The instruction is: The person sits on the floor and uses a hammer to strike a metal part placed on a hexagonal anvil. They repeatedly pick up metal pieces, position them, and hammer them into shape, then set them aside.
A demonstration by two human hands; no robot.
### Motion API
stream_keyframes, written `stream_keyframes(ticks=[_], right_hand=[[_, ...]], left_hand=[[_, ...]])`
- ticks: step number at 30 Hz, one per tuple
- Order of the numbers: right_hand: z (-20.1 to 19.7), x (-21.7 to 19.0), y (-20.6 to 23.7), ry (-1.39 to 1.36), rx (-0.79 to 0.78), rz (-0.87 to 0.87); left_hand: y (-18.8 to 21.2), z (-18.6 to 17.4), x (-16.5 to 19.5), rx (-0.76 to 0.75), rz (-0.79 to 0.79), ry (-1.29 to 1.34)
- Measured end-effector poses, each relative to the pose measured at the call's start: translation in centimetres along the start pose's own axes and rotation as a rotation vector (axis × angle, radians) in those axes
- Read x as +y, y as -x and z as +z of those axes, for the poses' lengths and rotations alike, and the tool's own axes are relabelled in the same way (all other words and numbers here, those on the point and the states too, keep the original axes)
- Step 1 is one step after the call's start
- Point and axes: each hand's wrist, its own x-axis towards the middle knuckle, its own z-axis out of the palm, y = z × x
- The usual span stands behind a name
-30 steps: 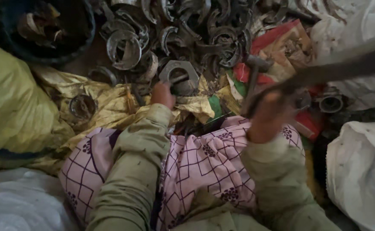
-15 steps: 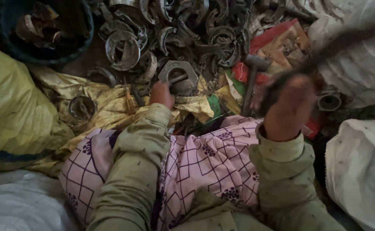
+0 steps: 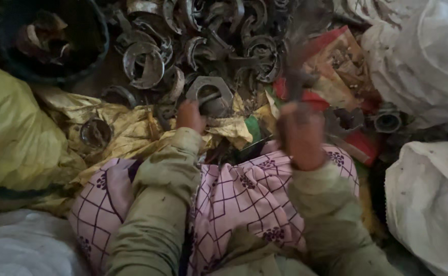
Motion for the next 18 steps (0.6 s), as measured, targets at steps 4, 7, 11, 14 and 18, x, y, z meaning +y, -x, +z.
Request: stream_keyframes(ticks=[4,7,11,14,18], right_hand=[[-2.5,-2.0,1.2,-0.338,0.327,-0.413],[2.1,4.6,-0.2,0.117,0.335,-0.363],[7.8,13.4,-1.0,0.774,-0.412,0.160],[5.6,12.4,-1.0,0.437,-0.240,0.128],[-1.3,3.3,0.3,-0.108,0.060,0.132]], left_hand=[[0.0,-0.3,0.4,-0.033,-0.033,0.007],[-0.1,-0.4,0.6,-0.053,-0.044,0.011],[-0.3,-0.5,0.8,-0.045,-0.022,-0.050],[-0.1,-0.7,0.7,-0.160,-0.089,-0.032],[0.2,-0.3,0.3,0.001,0.012,-0.007]])
